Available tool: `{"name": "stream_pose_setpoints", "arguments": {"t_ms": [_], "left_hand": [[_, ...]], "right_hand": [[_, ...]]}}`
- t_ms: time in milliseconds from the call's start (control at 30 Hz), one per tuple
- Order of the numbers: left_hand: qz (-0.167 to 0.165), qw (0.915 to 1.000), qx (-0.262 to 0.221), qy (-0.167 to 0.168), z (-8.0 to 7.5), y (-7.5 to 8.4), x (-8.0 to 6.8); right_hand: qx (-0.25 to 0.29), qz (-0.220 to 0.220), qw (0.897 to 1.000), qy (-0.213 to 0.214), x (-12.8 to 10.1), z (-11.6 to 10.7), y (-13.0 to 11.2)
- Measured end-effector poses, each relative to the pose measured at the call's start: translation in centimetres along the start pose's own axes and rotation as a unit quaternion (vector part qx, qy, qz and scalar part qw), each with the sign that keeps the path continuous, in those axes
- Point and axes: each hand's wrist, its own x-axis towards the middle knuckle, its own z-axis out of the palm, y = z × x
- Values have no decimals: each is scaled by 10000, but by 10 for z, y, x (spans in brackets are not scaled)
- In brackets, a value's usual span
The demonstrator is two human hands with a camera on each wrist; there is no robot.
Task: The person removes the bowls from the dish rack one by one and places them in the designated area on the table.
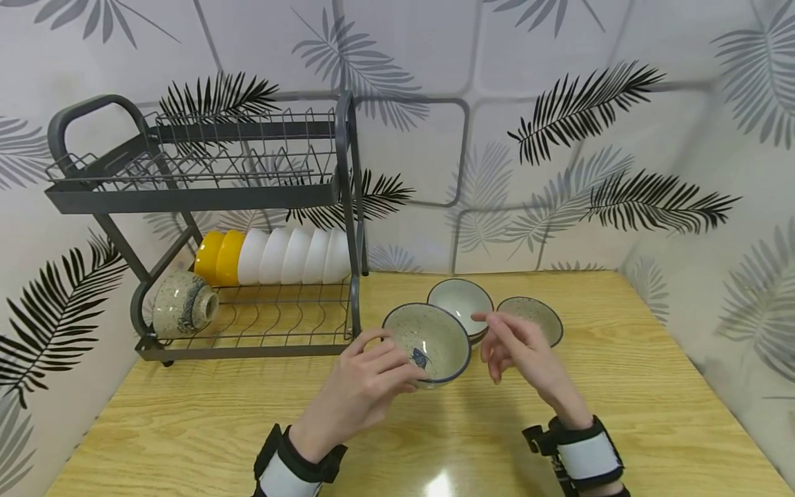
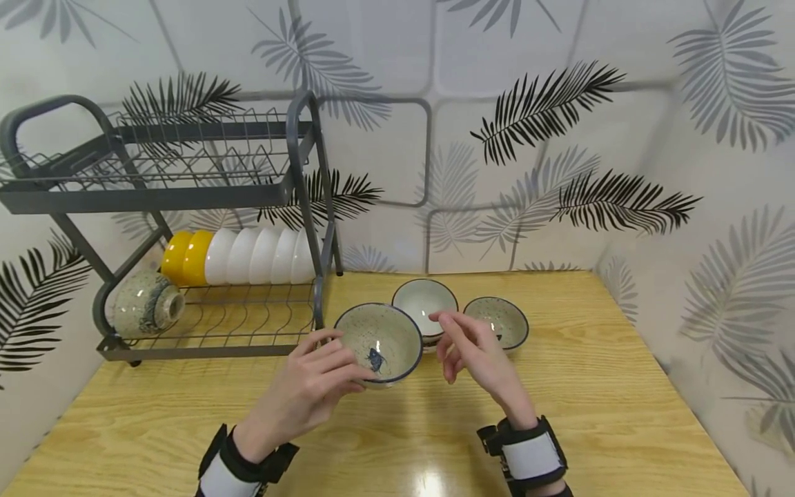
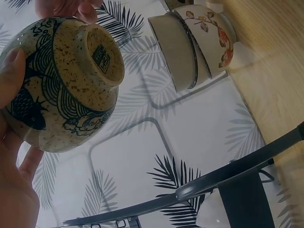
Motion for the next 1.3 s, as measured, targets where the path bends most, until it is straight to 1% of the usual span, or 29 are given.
{"name": "stream_pose_setpoints", "arguments": {"t_ms": [133,300,367,533,667,800,900,1033,1233,1300], "left_hand": [[26,9997,145,-206,3,3,-1],[208,9984,325,-406,6,7,0],[252,9979,335,-503,7,9,0],[302,9967,299,-692,8,13,1],[295,9960,287,-793,8,16,1],[390,9949,349,-860,10,18,2],[486,9941,388,-885,13,19,3],[539,9938,366,-904,16,21,2],[470,9942,244,-933,17,20,1],[376,9943,98,-991,17,20,1]], "right_hand": [[-247,43,9996,-148,1,3,0],[-300,291,9986,-317,2,7,-2],[-368,437,9976,-380,2,8,-3],[-756,642,9937,-513,1,10,-3],[-921,808,9902,-667,1,12,0],[-1096,966,9862,-778,1,14,3],[-1341,924,9832,-824,1,15,6],[-1480,864,9813,-880,1,16,9],[-1621,855,9792,-870,3,16,12],[-1676,861,9783,-857,3,16,13]]}}
